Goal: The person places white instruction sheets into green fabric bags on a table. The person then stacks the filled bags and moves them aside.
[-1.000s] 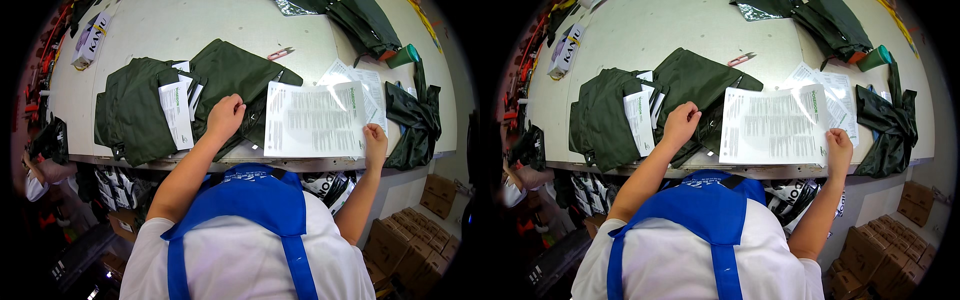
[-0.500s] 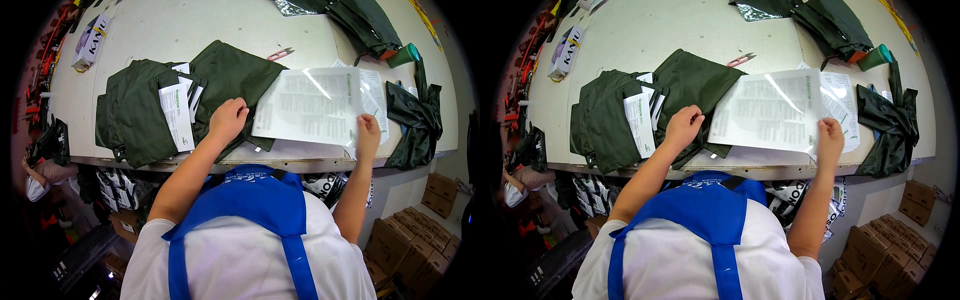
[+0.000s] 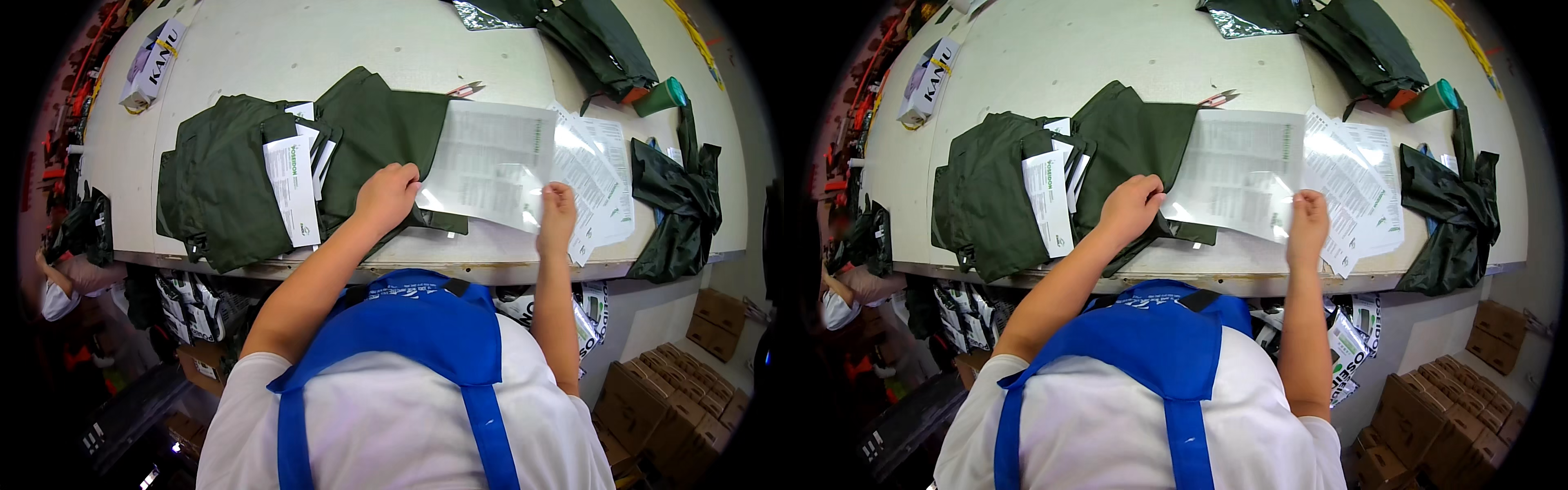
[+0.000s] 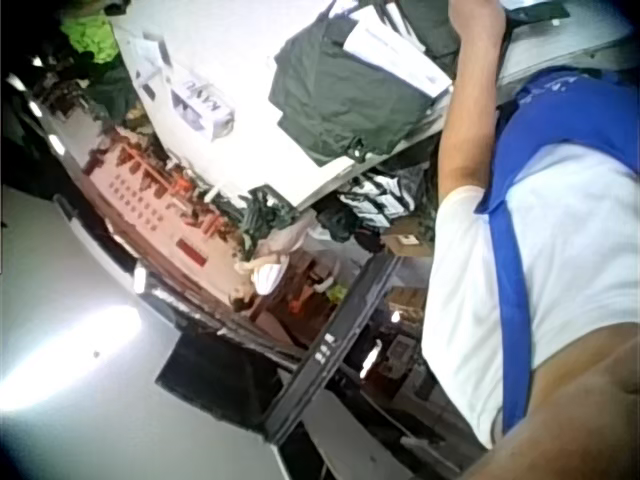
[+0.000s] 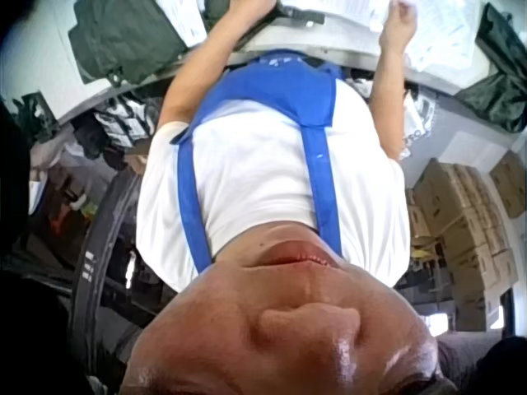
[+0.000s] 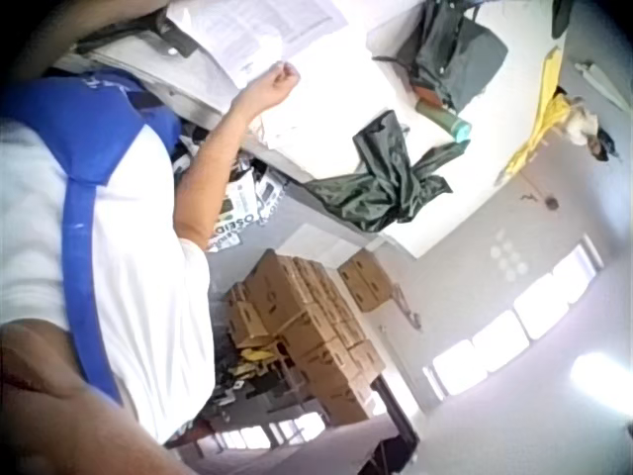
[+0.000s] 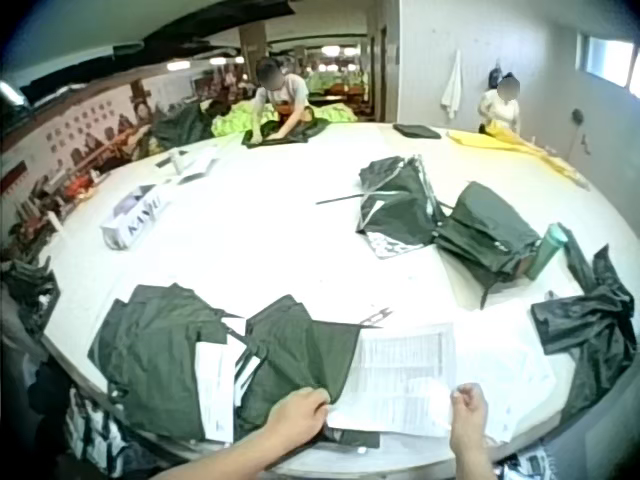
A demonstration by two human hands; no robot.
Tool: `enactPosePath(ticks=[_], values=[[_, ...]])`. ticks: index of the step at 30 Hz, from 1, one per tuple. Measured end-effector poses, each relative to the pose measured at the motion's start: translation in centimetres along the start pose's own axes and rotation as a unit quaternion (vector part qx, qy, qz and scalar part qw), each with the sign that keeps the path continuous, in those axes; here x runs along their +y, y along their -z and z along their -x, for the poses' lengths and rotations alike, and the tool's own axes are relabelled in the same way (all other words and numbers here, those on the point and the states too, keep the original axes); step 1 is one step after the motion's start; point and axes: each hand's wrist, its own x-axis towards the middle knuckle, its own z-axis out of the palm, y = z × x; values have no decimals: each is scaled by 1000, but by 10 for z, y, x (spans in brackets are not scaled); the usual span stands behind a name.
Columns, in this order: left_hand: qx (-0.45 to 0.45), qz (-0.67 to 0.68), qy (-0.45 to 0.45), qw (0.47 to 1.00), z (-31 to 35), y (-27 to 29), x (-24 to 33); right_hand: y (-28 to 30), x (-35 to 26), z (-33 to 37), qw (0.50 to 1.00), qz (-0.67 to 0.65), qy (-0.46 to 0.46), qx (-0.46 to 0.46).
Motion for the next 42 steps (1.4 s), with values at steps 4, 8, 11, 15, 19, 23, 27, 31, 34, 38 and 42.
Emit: enactPosePath(ticks=[4, 8, 11, 15, 19, 23, 27, 31, 34, 38, 42], values=[[-33, 11, 0, 999, -2, -7, 5, -38, 12, 27, 994, 28, -53, -87], [-28, 25, -13, 999, 0, -16, 7, -67, 18, 41, 979, -32, -145, -139], [-22, 57, -40, 997, 2, -15, 13, -72, 22, 37, 986, -14, -117, -121], [72, 85, -185, 976, 10, 3, 35, -45, 14, 43, 982, -157, -90, -52], [149, -4, -261, 954, 32, 48, 47, -74, -5, 60, 995, -62, -12, -75], [285, -147, -145, 936, 64, 114, -12, -128, -76, 70, 895, -200, -67, -393], [240, -173, 34, 955, 82, 117, -66, -67, -16, 12, 978, 176, 4, -114], [42, -30, 11, 999, 81, 43, -61, 89, 77, -43, 818, 526, -106, 206], [11, -151, -53, 987, 72, 0, -68, 110, 38, -28, 806, 502, -234, 210], [30, -254, 48, 966, 61, 1, -88, 148, 80, -47, 847, 448, -216, 188], [24, -303, 71, 950, 63, 17, -79, 175, 111, -52, 860, 445, -136, 211]])
